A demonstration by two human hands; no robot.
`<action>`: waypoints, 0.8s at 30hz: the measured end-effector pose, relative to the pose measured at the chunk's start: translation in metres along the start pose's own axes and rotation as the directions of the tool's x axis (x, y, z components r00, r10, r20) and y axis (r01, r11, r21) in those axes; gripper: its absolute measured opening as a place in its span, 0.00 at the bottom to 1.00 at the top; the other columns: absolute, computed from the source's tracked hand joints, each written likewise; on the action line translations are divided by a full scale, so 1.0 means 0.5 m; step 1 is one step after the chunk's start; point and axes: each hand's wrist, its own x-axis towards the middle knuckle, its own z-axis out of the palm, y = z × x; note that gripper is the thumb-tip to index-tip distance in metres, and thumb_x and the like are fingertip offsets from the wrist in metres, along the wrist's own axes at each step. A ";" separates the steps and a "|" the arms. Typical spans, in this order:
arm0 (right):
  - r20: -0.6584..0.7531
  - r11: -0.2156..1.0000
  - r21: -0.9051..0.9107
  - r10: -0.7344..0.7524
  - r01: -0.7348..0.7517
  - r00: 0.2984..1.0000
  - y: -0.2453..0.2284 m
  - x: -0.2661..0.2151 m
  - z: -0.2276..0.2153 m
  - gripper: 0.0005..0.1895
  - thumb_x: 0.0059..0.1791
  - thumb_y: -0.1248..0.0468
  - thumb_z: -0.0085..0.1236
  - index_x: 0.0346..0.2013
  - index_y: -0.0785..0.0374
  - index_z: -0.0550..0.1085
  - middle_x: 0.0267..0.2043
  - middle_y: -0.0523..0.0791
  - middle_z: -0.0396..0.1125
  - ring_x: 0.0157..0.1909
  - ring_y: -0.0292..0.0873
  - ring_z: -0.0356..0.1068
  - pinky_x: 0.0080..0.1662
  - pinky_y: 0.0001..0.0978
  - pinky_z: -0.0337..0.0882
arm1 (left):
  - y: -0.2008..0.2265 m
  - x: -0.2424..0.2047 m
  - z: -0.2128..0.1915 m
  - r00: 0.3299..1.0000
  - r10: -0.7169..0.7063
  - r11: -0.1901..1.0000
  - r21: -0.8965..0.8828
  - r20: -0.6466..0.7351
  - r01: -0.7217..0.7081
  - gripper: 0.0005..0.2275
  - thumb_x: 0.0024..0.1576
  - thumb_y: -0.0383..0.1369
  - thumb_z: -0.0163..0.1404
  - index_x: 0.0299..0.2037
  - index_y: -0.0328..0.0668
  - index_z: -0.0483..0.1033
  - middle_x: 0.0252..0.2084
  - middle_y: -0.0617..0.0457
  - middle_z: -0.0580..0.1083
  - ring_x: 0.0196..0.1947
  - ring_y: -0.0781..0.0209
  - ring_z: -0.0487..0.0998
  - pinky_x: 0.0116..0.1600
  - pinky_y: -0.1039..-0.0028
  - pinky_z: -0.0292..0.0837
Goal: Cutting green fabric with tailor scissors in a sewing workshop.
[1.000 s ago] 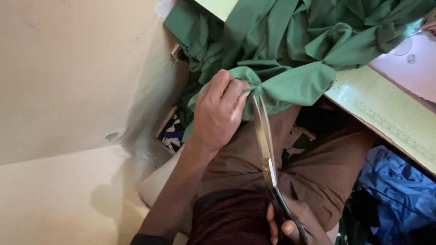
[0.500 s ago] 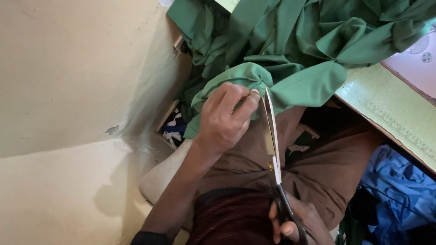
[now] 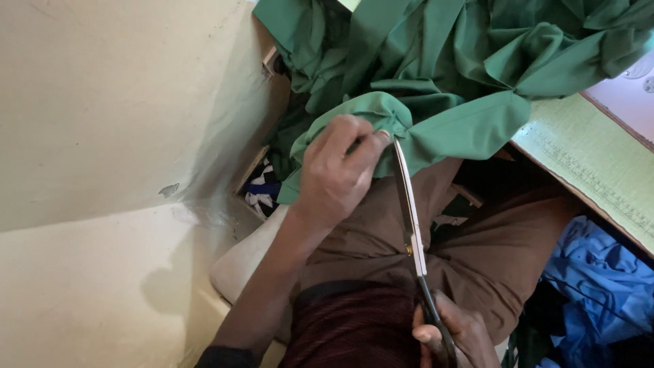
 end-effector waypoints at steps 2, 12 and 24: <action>0.024 0.994 0.031 -0.107 0.106 0.994 0.006 0.001 -0.007 0.29 0.45 0.37 0.55 0.18 0.60 0.74 0.08 0.43 0.70 0.13 0.35 0.68 0.22 0.24 0.62 | -0.004 0.000 0.002 0.993 -0.113 0.989 -0.087 0.042 0.116 0.09 0.55 0.15 0.62 0.37 0.30 0.73 0.39 0.47 0.66 0.35 0.57 0.70 0.40 0.72 0.77; 0.682 0.627 0.685 -0.731 0.373 -0.024 0.549 0.175 -0.138 0.11 0.60 0.76 0.44 0.54 0.84 0.59 0.48 0.66 0.72 0.47 0.53 0.77 0.49 0.23 0.74 | -0.016 0.021 0.003 0.796 -0.352 0.791 -0.298 0.492 0.534 0.12 0.60 0.31 0.55 0.53 0.41 0.79 0.48 0.52 0.66 0.49 0.57 0.73 0.49 0.66 0.72; -0.230 0.921 0.184 -0.299 0.343 0.926 0.044 -0.064 -0.052 0.34 0.52 0.30 0.48 0.28 0.59 0.72 0.14 0.38 0.66 0.12 0.32 0.70 0.16 0.20 0.61 | -0.026 0.008 -0.085 0.697 -0.098 0.622 -0.503 0.710 0.600 0.13 0.53 0.42 0.61 0.39 0.41 0.79 0.46 0.52 0.80 0.55 0.56 0.81 0.59 0.68 0.72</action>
